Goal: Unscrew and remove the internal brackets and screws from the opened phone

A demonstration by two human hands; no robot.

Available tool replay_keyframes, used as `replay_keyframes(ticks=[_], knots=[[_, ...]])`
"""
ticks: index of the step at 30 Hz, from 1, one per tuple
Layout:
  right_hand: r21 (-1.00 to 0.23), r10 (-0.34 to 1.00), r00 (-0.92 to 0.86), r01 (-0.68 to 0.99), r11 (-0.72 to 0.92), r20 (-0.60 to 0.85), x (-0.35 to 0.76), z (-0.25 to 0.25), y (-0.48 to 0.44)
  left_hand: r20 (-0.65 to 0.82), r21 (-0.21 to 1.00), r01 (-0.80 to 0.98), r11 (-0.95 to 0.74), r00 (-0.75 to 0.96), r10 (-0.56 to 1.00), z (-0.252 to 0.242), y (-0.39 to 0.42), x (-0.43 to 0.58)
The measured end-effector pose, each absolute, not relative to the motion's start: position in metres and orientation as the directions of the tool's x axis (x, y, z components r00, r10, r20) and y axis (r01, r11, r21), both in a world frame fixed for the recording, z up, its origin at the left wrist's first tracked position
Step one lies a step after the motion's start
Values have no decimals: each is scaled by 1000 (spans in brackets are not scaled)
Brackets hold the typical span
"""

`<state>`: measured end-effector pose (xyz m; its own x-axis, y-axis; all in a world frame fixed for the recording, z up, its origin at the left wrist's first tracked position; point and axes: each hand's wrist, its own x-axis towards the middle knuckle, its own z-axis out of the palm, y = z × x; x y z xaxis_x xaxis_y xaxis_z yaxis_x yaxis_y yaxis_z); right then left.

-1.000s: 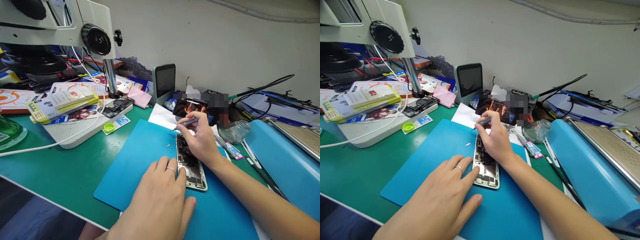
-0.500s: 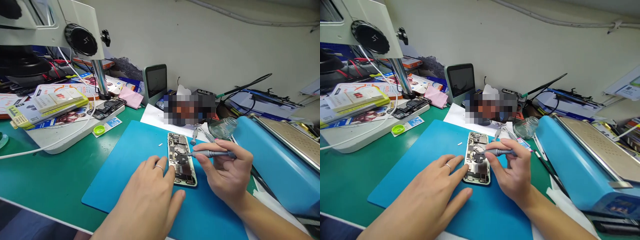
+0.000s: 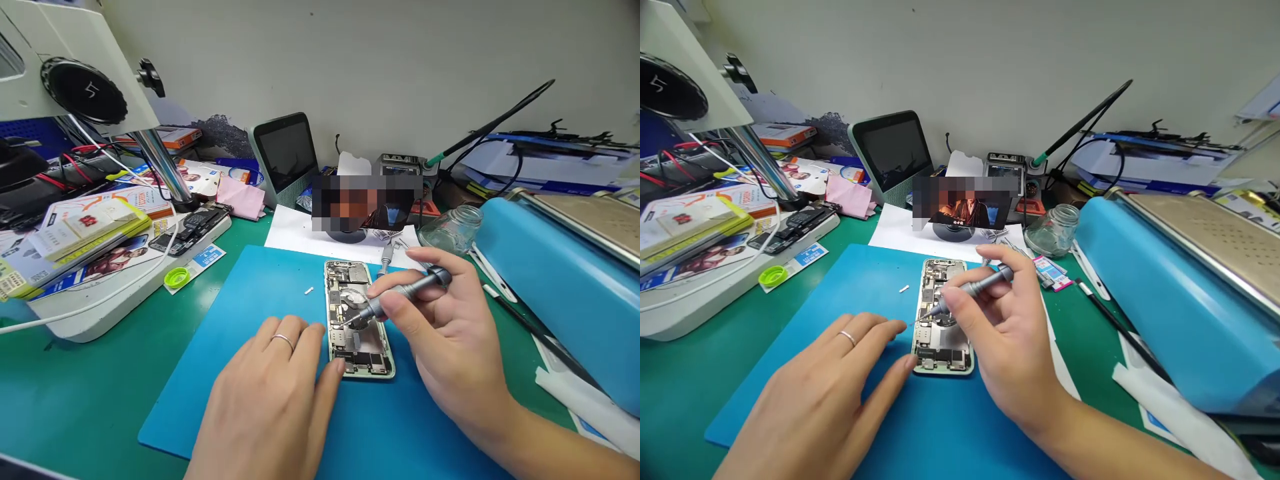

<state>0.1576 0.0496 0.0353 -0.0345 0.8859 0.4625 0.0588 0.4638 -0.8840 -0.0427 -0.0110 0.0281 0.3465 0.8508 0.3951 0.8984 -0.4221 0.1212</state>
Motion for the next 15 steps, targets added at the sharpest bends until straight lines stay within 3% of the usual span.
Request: replay_keyframes(ticks=[7, 15], knots=[[-928, 929, -23, -48, 369, 371, 154, 37, 47, 465, 294, 854, -429, 264, 845, 32, -14, -46], [-935, 935, -74, -108, 339, 347, 154, 38, 46, 478, 255, 862, -437, 281, 832, 29, -12, -43]])
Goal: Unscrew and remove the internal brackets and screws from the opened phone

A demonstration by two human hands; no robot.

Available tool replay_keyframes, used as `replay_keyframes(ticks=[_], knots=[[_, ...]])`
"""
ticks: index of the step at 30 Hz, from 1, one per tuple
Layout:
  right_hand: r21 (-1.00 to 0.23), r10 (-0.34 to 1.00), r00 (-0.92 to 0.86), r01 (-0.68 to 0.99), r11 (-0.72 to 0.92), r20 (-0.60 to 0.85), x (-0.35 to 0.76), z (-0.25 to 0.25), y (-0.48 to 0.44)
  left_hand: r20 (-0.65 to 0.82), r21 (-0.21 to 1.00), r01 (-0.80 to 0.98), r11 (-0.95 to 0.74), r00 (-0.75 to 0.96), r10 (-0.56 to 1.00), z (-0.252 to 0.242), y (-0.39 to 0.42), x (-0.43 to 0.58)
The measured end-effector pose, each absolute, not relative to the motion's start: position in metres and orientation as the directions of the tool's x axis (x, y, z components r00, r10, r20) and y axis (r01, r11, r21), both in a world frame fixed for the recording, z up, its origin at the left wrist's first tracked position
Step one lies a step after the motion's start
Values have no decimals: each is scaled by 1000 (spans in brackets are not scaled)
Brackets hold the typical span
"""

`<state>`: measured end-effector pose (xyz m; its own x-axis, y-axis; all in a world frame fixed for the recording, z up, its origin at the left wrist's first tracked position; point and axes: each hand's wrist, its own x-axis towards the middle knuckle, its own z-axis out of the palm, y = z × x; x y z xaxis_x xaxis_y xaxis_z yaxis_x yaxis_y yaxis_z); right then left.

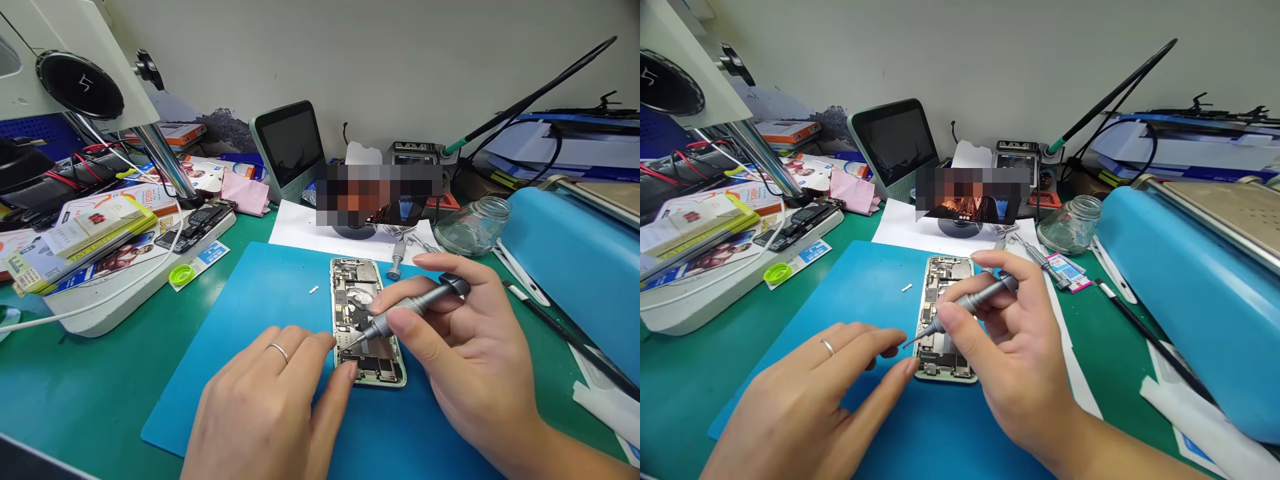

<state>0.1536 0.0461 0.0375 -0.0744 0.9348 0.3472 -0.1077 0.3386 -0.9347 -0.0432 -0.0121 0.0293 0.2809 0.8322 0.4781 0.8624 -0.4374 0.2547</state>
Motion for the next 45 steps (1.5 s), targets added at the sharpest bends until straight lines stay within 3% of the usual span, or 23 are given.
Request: replay_keyframes(ticks=[16, 45], knots=[[-943, 938, -109, -89, 321, 329, 154, 38, 47, 454, 226, 834, -503, 367, 812, 31, -12, -43], [-950, 945, -119, -106, 294, 306, 154, 36, 49, 407, 296, 835, -464, 329, 852, 31, -15, -47]])
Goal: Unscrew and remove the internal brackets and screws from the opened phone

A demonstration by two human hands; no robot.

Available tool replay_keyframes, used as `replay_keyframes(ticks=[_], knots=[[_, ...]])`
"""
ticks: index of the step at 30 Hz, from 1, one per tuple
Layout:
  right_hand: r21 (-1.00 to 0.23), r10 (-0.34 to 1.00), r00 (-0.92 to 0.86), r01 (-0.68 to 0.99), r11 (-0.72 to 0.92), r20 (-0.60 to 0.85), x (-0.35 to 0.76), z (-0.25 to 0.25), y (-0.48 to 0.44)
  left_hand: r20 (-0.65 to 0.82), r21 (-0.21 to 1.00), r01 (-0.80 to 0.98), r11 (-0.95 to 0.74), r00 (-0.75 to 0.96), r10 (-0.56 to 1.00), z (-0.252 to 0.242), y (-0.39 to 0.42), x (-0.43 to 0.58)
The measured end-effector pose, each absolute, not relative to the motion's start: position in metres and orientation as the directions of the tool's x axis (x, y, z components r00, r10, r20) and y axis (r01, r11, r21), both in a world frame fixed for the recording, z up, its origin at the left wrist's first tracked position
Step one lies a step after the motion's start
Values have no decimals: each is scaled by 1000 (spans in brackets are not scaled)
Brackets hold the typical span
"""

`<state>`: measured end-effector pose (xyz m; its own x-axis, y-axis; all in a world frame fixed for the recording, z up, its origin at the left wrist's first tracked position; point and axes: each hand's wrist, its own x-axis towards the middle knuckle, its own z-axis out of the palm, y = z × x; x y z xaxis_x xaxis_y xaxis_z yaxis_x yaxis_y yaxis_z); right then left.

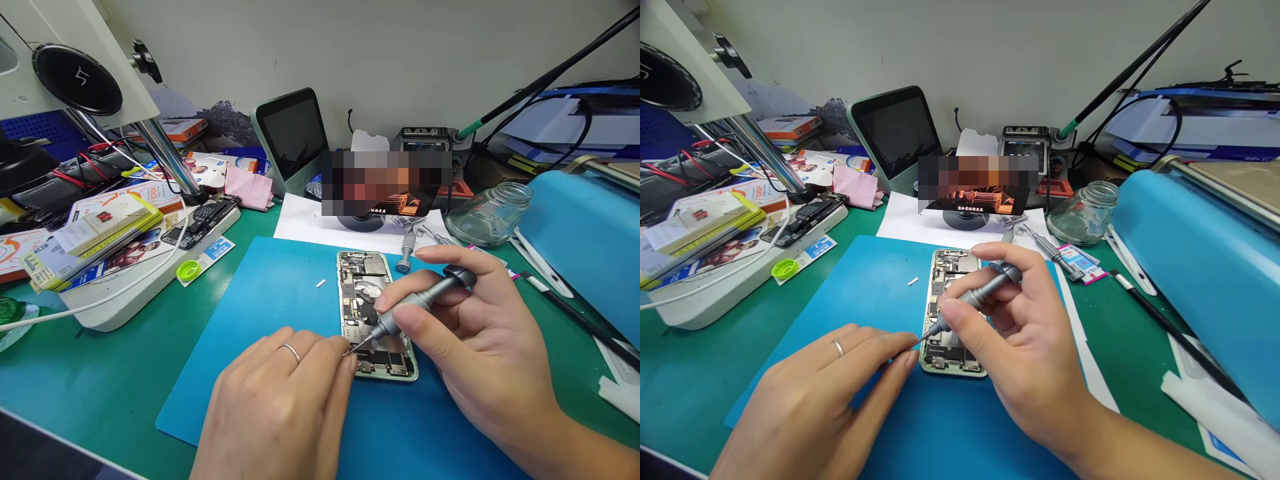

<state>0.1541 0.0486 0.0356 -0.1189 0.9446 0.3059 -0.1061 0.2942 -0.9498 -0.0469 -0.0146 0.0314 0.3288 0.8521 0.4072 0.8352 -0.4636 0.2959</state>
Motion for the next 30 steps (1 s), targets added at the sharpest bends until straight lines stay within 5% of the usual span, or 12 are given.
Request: replay_keyframes(ticks=[17, 26, 30], knots=[[-949, 943, -124, -103, 297, 309, 154, 38, 48, 384, 297, 845, -444, 320, 866, 32, -15, -45], [-929, 932, 67, -81, 360, 355, 156, 39, 57, 407, 180, 865, -468, 368, 836, 23, -23, -35], [-933, 932, 54, -1, 360, 359, 161, 36, 66, 310, 181, 913, -365, 299, 902, 17, -31, -21]])
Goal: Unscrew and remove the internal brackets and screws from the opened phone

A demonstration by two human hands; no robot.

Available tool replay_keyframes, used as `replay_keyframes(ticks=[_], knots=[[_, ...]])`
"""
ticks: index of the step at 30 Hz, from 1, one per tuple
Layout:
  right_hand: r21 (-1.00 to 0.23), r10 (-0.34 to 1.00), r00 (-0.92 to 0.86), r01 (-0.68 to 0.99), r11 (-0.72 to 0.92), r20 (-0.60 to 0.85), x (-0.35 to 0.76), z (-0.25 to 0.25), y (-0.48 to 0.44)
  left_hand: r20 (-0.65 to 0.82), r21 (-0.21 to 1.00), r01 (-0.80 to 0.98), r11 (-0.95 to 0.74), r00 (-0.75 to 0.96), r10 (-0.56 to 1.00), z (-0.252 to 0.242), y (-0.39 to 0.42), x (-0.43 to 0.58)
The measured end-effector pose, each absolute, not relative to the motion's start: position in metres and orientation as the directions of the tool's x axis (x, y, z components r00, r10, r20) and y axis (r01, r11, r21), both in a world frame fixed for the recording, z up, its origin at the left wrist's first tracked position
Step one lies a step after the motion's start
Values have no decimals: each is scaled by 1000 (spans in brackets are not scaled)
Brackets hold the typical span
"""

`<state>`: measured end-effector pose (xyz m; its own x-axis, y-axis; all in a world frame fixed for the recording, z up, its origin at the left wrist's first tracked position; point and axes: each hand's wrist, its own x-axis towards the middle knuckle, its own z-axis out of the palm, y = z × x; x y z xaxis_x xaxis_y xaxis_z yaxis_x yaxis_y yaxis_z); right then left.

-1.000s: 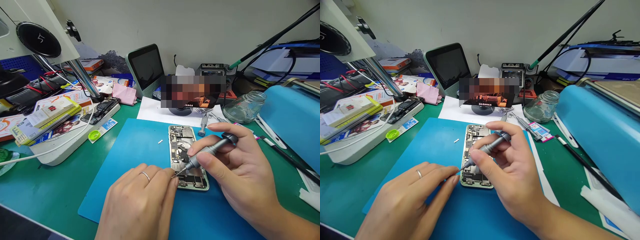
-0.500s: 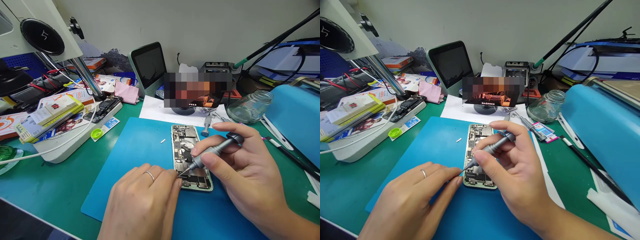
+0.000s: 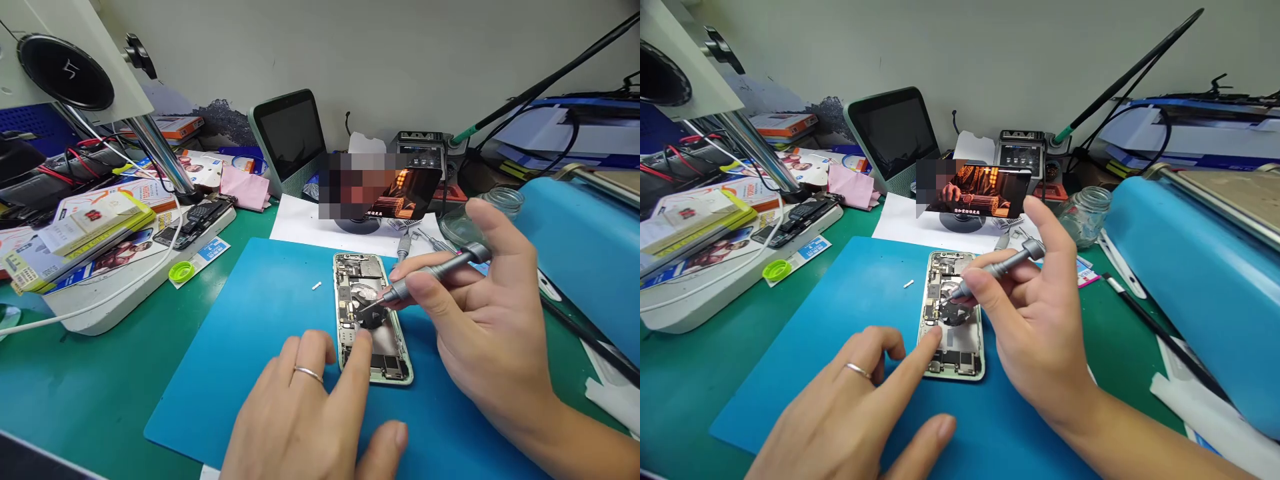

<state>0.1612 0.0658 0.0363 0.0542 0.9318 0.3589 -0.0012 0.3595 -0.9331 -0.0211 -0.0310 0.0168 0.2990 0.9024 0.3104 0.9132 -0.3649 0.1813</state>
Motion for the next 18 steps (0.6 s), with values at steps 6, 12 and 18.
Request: replay_keyframes(ticks=[6, 12, 18], knots=[[-897, 898, 16, 41, 440, 441, 164, 40, 70, 301, 173, 922, -346, 285, 910, 8, -31, -14], [-836, 846, -33, 138, 531, 532, 163, 35, 64, 375, 250, 914, -319, 212, 902, -2, -31, -10], [-733, 774, -78, 275, 622, 628, 164, 24, 58, 407, 239, 919, -315, 200, 891, -4, -29, -3]])
